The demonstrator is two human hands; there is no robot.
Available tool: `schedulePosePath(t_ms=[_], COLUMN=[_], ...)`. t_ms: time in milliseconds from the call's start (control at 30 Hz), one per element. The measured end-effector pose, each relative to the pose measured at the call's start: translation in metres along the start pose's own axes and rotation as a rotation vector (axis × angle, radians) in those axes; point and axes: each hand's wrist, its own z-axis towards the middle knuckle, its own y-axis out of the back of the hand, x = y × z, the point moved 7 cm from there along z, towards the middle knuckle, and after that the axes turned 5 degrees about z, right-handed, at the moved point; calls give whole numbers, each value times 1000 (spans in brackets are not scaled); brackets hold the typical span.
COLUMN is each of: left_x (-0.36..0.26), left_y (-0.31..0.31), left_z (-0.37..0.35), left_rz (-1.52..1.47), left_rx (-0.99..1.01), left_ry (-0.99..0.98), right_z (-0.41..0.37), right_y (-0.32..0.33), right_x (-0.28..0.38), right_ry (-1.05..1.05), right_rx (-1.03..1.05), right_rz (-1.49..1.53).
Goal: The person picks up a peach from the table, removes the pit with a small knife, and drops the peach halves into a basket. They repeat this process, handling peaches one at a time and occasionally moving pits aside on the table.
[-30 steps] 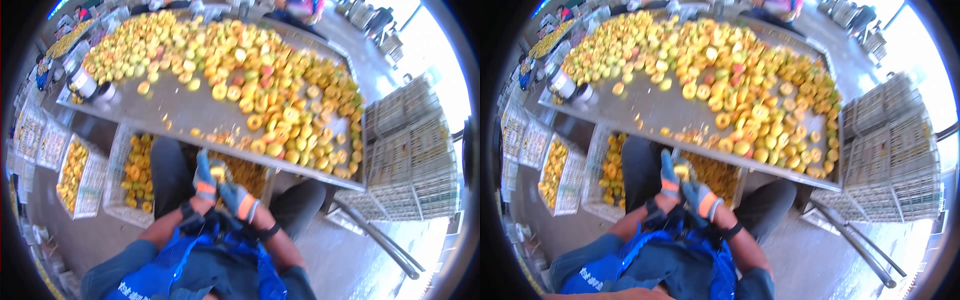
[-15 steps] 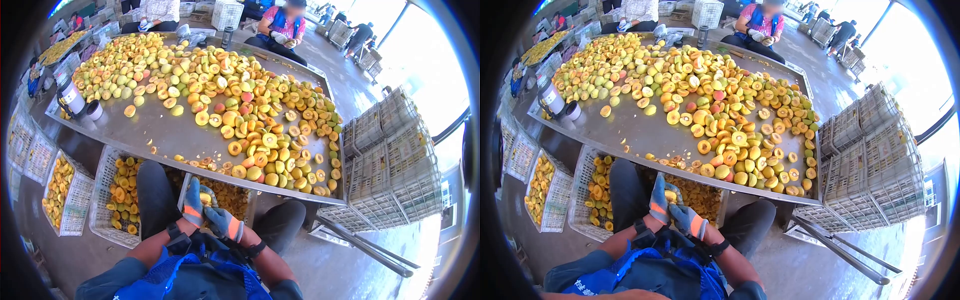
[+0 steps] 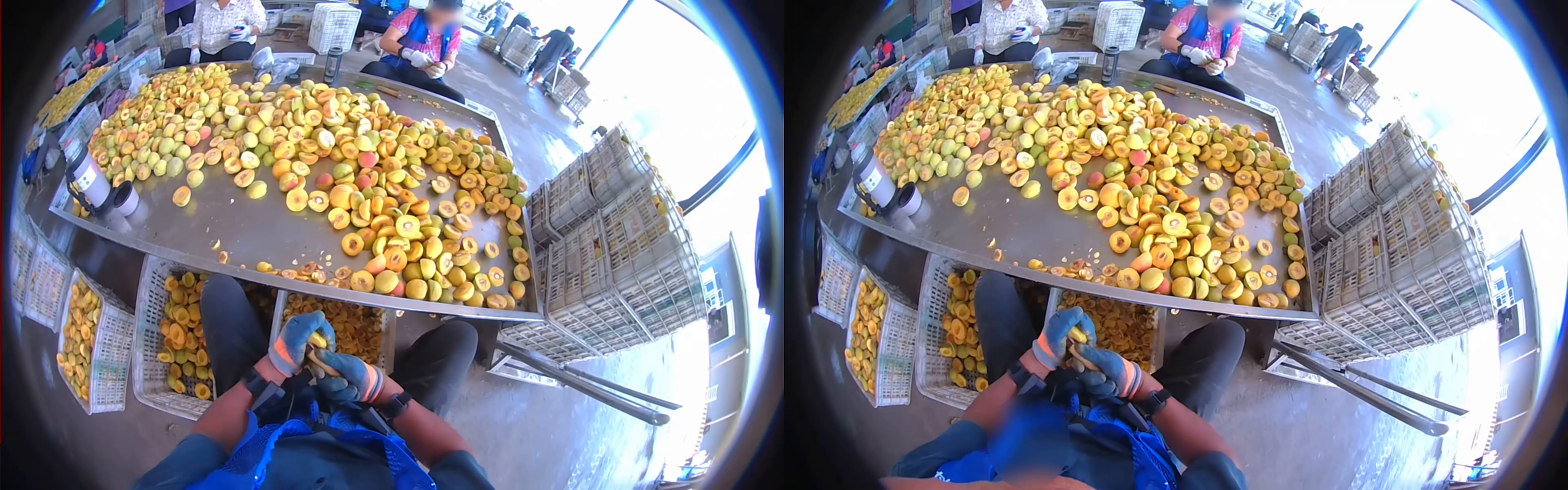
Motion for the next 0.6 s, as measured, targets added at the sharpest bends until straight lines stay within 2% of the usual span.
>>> schedulePosePath(t_ms=[100,133,200,233,300,333,367,400,500,533,600], left_x=[-20,-12,-25,-51,-56,-66,-105,-134,-169,-160,-162], left_y=[14,35,93,108,190,229,233,215,179,187,121], left_z=[-5,-6,-24,-41,-76,-107,-129,-133,-118,-94,-38], left_rz=[-35,-250,-85,-148,-150,139,836,1550,1712,1508,1354], left_rx=[-179,-338,-642,-728,-989,-1234,-1316,-1295,-1301,-1143,-812], left_ry=[1,-9,-316,-376,-459,-433,-499,-534,-564,-559,-595], right_z=[7,6,2,4,1,-4,-3,-3,-3,0,0], right_y=[10,8,-4,11,29,29,39,50,61,67,69], right_x=[2,3,10,17,37,49,46,41,31,28,32], right_ry=[23,46,85,174,348,300,231,164,51,46,38], right_rx=[-22,32,139,-80,-527,-801,-843,-886,-913,-911,-911], right_rz=[-14,-30,-69,-404,-1070,-1731,-1686,-1639,-1640,-1630,-1623])
